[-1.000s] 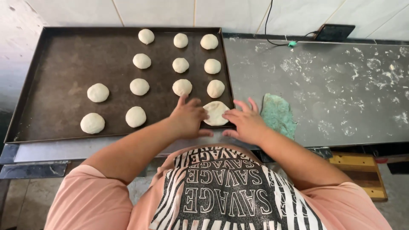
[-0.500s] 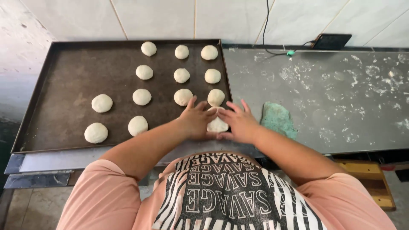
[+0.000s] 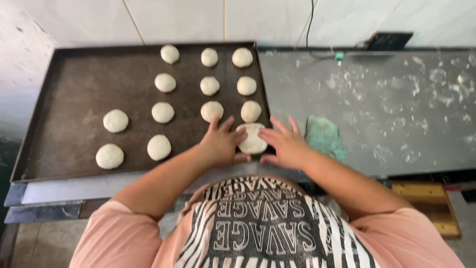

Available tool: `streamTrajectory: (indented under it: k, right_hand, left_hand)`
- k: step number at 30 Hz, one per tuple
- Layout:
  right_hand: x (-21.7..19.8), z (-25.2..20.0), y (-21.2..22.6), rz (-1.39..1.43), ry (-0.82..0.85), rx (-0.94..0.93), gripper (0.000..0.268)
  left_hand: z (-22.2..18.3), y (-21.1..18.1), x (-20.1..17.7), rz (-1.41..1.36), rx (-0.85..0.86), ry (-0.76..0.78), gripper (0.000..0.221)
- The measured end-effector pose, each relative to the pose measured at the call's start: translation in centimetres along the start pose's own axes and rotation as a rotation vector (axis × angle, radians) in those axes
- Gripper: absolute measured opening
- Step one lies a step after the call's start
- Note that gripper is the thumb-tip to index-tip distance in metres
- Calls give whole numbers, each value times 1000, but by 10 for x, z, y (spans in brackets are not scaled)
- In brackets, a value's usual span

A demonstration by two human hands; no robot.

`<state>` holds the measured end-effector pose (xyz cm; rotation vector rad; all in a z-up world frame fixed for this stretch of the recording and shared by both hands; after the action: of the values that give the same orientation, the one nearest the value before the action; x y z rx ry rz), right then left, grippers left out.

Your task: Wiping a baking tray and arranging dough balls on it, flattening them into discs

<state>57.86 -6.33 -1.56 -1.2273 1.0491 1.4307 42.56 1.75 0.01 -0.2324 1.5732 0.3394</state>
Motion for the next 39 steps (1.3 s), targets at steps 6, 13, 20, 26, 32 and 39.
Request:
streamTrajectory:
  k: [6, 13, 20, 26, 32, 39]
  right_hand:
    - [-3, -18, 20, 8, 23, -8, 97]
    - [-16, -14, 37, 15, 26, -99, 92]
    - [-6, -9, 42, 92, 11, -78, 90]
    - [-6, -3, 57, 83, 86, -135, 89]
    - [-12, 9, 71, 88, 79, -182, 92]
    - [-5, 25, 72, 150, 101, -184, 76]
  left_hand:
    - [-20, -11, 1, -52, 1, 74, 102]
    - [-28, -27, -15, -92, 114, -249, 97]
    - [-55, 8, -4, -240, -48, -504, 56]
    - [-139, 43, 19, -178, -274, -612, 44]
    - [-171, 50, 46, -92, -329, -789, 40]
    - [-176, 41, 35, -51, -194, -979, 24]
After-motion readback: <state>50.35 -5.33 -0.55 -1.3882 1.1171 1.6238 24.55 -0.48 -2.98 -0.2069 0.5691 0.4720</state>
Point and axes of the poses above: each hand's wrist, its own z-axis towards the middle knuckle, its own x-axis out of the palm, y = z × x, the point moved 7 cm from there along z, towards the middle knuckle, and after that the axes turned 4 degrees about -y, right-handed, at the moved point
